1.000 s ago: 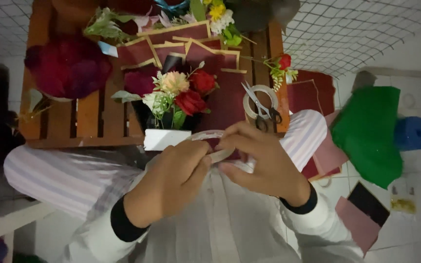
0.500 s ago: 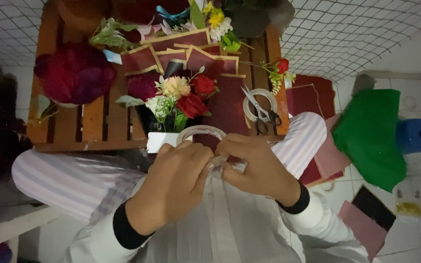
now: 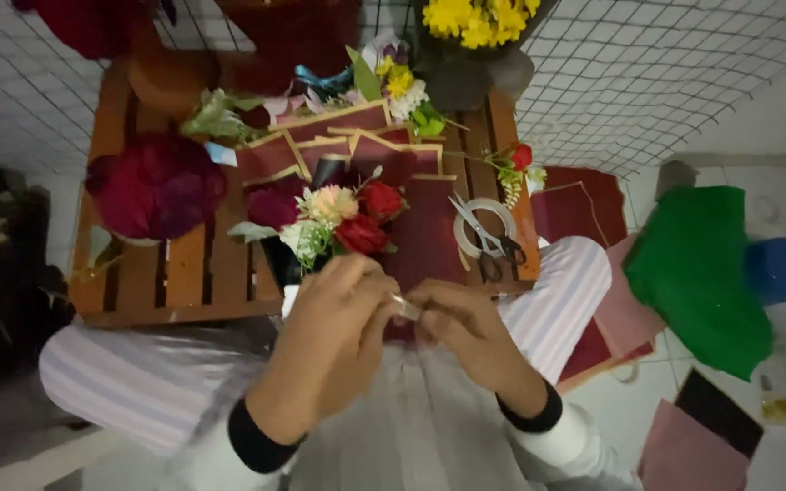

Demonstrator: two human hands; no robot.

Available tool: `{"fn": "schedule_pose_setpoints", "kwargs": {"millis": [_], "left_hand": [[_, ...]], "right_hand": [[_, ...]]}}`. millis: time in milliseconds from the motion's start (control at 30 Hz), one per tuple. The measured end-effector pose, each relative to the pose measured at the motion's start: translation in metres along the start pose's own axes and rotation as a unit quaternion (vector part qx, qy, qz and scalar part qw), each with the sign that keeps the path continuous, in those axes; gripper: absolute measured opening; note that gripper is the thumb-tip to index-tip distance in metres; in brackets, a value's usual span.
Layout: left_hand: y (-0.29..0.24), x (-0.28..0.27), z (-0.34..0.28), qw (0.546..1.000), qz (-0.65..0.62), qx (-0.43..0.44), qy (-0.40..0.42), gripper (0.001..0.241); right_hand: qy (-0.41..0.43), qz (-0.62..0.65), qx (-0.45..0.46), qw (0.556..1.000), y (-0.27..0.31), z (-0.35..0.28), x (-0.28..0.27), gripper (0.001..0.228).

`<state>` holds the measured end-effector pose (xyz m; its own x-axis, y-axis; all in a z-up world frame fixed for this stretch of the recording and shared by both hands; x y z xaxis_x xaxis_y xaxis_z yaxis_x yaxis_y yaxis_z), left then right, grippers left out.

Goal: Preparing and assembling layers of wrapping paper and flowers to create a bouquet using tape and scissors.

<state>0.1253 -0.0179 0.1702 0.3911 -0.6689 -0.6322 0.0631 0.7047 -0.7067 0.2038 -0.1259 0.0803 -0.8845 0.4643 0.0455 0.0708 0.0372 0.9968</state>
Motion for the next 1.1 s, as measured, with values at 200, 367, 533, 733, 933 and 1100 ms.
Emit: {"fn": "schedule_pose_setpoints", "kwargs": {"millis": [200, 367, 533, 733, 933, 1100], "left_hand": [[-0.004, -0.001, -0.011, 0.999, 0.02, 0.023, -0.022, 0.011], [0.008, 0.0, -0.009, 1.0, 0.024, 0.015, 0.011, 0.009], [0.013, 0.004, -0.005, 0.999, 0.035, 0.023, 0.026, 0.007], [0.012, 0.003, 0.0, 0.997, -0.041, 0.04, -0.045, 0.016], [0.015, 0.018, -0.023, 0.978, -0.152, -0.058, -0.13, 0.052], [0.014, 0.035, -0.029, 0.951, -0.281, -0.109, -0.075, 0.052]], "right_hand": [[-0.047, 0.02, 0.098, 0.994, -0.034, 0.006, 0.003, 0.013], [-0.045, -0.031, 0.074, 0.996, -0.025, 0.014, 0.009, 0.013], [-0.045, -0.003, 0.095, 0.994, -0.038, 0.015, 0.008, 0.015], [-0.084, 0.099, 0.103, 0.986, -0.051, 0.01, 0.003, 0.027], [-0.117, 0.144, 0.029, 0.982, -0.014, 0.001, 0.005, 0.042], [-0.123, 0.089, 0.002, 0.988, -0.01, -0.009, 0.008, 0.031]]}}
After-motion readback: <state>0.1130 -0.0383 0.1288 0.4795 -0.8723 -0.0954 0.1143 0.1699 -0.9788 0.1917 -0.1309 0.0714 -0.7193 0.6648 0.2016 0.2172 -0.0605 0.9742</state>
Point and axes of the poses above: each hand's wrist, its own z-axis towards the middle knuckle, its own x-axis out of the palm, y = z × x, the point moved 10 cm from there along z, towards the middle knuckle, and after that the axes turned 2 degrees about y, right-handed, at the moved point
